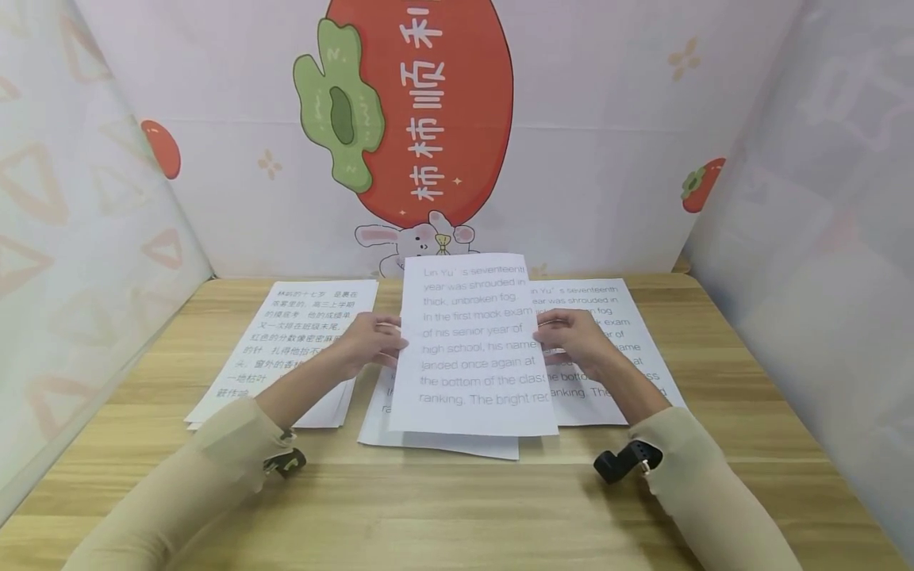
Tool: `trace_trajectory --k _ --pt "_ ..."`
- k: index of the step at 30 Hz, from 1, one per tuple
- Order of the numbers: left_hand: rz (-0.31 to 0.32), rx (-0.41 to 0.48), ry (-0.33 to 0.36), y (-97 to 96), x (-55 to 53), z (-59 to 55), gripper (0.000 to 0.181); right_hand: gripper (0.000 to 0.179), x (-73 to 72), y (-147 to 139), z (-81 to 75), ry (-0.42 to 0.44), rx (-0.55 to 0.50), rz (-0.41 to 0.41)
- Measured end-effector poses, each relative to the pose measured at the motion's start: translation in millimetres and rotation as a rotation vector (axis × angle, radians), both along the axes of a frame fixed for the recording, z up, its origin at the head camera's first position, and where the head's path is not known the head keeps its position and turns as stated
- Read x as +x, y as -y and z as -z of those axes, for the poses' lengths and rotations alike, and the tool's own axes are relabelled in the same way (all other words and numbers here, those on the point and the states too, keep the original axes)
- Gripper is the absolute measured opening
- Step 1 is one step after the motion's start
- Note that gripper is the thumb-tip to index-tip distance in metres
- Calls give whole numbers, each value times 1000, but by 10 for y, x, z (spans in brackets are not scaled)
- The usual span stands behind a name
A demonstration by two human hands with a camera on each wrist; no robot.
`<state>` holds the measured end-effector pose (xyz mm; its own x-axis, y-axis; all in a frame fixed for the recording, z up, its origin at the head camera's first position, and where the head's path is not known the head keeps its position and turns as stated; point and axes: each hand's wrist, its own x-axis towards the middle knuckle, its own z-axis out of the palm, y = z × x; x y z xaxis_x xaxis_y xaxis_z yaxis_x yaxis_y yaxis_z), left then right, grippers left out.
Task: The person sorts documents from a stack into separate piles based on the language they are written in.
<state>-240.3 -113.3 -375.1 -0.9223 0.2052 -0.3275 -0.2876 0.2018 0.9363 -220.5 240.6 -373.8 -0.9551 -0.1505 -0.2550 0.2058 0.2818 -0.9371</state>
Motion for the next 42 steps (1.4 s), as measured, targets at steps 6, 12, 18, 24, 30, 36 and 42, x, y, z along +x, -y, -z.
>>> trace_trajectory --k 6,12,18,24,30,36,42 --pt "13 6 18 -153 -29 -7 48 47 6 -143 -6 -20 22 22" --pt "24 15 39 -307 -64 -9 57 49 -15 -330 9 -28 34 29" --pt "62 -11 51 -444 -69 -12 53 43 -30 -507 36 -23 -2 42" --pt "84 17 81 -600 -63 -24 53 30 -30 -628 56 -2 -32 54" --pt "83 29 117 -755 -70 -23 53 32 -35 -742 90 4 3 65" --pt "110 63 141 -898 -92 -25 59 28 -31 -897 106 3 37 92" --pt "152 115 153 -1041 -86 -50 65 29 -22 -1043 131 -3 70 111"
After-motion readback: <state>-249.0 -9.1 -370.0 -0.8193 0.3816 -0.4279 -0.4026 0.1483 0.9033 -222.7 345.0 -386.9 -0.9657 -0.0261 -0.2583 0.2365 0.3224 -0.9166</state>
